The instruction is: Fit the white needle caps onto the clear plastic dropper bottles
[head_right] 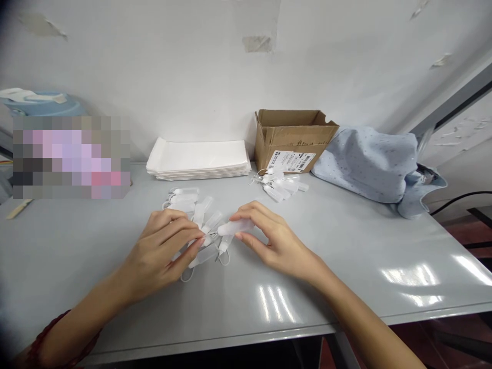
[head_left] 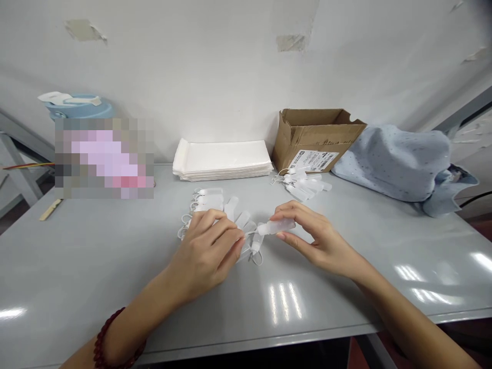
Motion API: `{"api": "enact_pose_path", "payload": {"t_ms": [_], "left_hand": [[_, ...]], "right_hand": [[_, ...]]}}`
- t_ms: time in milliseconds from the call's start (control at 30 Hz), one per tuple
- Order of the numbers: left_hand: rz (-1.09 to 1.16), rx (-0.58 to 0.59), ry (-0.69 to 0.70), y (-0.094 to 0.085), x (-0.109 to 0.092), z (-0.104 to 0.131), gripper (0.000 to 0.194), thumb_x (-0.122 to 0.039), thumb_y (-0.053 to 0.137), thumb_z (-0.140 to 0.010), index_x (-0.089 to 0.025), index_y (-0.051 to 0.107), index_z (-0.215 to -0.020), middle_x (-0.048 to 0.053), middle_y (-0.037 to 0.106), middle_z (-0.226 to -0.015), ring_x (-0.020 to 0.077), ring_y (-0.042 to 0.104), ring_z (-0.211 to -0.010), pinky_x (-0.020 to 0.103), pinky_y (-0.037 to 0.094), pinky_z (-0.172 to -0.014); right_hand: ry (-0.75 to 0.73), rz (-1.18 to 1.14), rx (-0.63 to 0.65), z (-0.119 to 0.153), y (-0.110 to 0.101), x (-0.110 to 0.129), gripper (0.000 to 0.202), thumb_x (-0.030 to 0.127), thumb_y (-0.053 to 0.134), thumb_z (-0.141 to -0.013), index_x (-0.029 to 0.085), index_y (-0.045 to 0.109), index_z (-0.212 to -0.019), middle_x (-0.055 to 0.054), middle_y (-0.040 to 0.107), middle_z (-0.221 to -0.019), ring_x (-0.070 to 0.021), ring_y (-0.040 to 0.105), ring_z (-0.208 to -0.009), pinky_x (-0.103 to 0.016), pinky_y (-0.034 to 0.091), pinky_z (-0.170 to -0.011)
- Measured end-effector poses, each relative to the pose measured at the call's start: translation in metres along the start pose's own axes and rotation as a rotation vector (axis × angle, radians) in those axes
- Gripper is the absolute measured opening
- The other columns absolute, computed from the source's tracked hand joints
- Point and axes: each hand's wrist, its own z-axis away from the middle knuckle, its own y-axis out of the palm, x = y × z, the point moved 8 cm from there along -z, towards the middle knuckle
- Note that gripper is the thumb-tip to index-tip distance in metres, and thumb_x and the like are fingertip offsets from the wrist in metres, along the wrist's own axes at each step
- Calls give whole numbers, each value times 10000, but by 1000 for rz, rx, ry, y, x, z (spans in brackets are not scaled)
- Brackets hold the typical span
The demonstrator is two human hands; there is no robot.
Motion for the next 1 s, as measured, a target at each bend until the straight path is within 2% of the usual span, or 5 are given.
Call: {"api": "enact_pose_path", "payload": {"t_ms": [400, 867, 1000], "left_hand": [[-23, 26, 28, 3, -4, 0, 93, -104, 548, -844, -181, 600, -832, 17, 651, -744, 205, 528, -801, 365, 385, -718], [-14, 5, 47, 2, -5, 0, 88, -87, 572, -827, -173, 586, -835, 17, 641, -740, 211, 521, -798, 380, 406, -705], [-30, 55, 38, 5, -6, -1, 109, -67, 569, -827, -174, 579, -851, 23, 640, -759, 215, 517, -818, 388, 414, -721]], "right_hand": [[-23, -15, -7, 1, 1, 7, 208, 197, 532, -887, 218, 573, -1090, -81, 598, -1015, -206, 580, -925, -360, 485, -790], [-12, -34, 20, 2, 1, 8, 213, 171, 542, -885, 214, 569, -1092, -72, 586, -1015, -196, 565, -939, -341, 468, -808], [-15, -38, 32, 1, 2, 8, 218, 164, 534, -888, 230, 572, -1092, -73, 581, -1017, -199, 559, -931, -332, 466, -784]]}}
